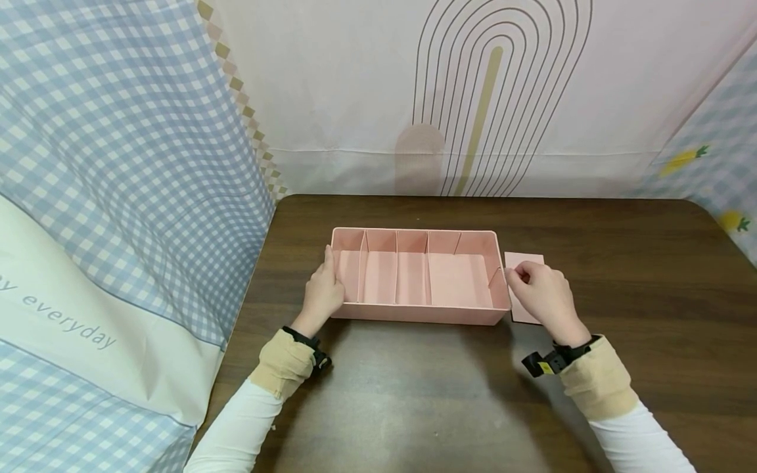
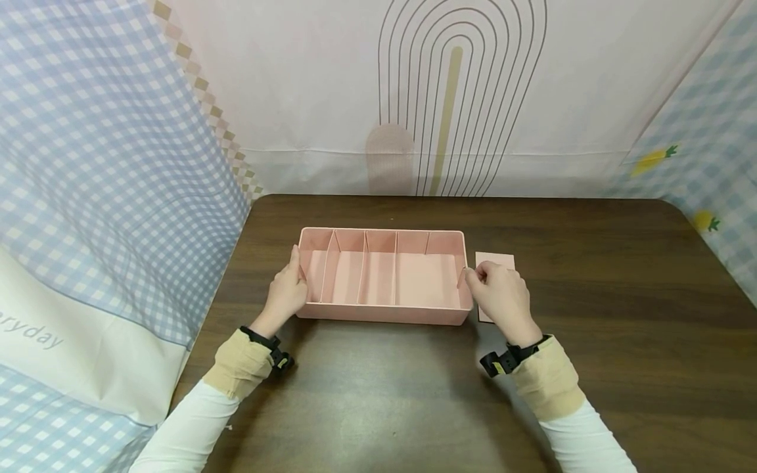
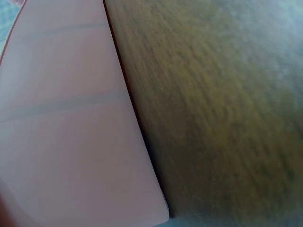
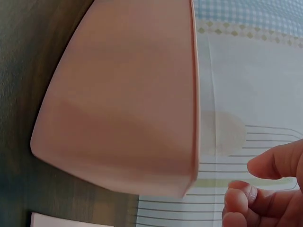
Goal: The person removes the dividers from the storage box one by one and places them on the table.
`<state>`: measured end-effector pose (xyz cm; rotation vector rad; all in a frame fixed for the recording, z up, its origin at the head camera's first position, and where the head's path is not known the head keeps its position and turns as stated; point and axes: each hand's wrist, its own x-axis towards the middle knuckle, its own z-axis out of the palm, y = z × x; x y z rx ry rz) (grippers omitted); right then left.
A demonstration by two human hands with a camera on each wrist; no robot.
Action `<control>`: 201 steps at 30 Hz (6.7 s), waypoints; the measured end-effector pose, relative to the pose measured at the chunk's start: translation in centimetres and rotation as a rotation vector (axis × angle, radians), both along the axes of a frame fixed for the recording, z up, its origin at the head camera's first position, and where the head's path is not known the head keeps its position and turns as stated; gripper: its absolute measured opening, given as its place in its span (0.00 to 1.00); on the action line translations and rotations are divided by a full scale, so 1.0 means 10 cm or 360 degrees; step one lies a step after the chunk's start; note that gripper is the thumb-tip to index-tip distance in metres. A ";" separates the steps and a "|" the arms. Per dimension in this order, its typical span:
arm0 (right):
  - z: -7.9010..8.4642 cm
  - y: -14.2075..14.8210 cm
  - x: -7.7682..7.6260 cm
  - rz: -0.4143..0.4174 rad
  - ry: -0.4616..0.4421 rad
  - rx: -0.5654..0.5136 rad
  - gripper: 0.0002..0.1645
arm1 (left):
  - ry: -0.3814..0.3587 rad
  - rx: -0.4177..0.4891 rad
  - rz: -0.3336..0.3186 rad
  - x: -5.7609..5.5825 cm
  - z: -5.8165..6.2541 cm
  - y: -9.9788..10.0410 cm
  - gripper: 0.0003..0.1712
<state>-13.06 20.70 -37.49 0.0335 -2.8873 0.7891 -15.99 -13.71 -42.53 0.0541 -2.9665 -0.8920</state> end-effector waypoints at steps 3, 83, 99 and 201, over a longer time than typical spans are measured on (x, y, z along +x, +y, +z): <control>0.00 -0.04 0.01 0.0026 0.0014 -0.0010 0.17 | -0.0009 -0.0009 0.0003 0.00 0.00 0.00 0.38; -0.20 -0.88 -0.03 0.0342 -0.0116 -0.0031 0.20 | -0.0053 -0.0018 -0.0010 0.01 0.01 -0.01 0.38; -0.24 -0.96 -0.05 0.0352 -0.0133 0.0032 0.20 | -0.0011 -0.0004 -0.0012 0.02 0.02 0.00 0.38; -0.34 -1.09 -0.04 0.0291 0.0091 -0.0080 0.19 | -0.0061 0.0008 -0.0009 0.01 0.00 -0.02 0.39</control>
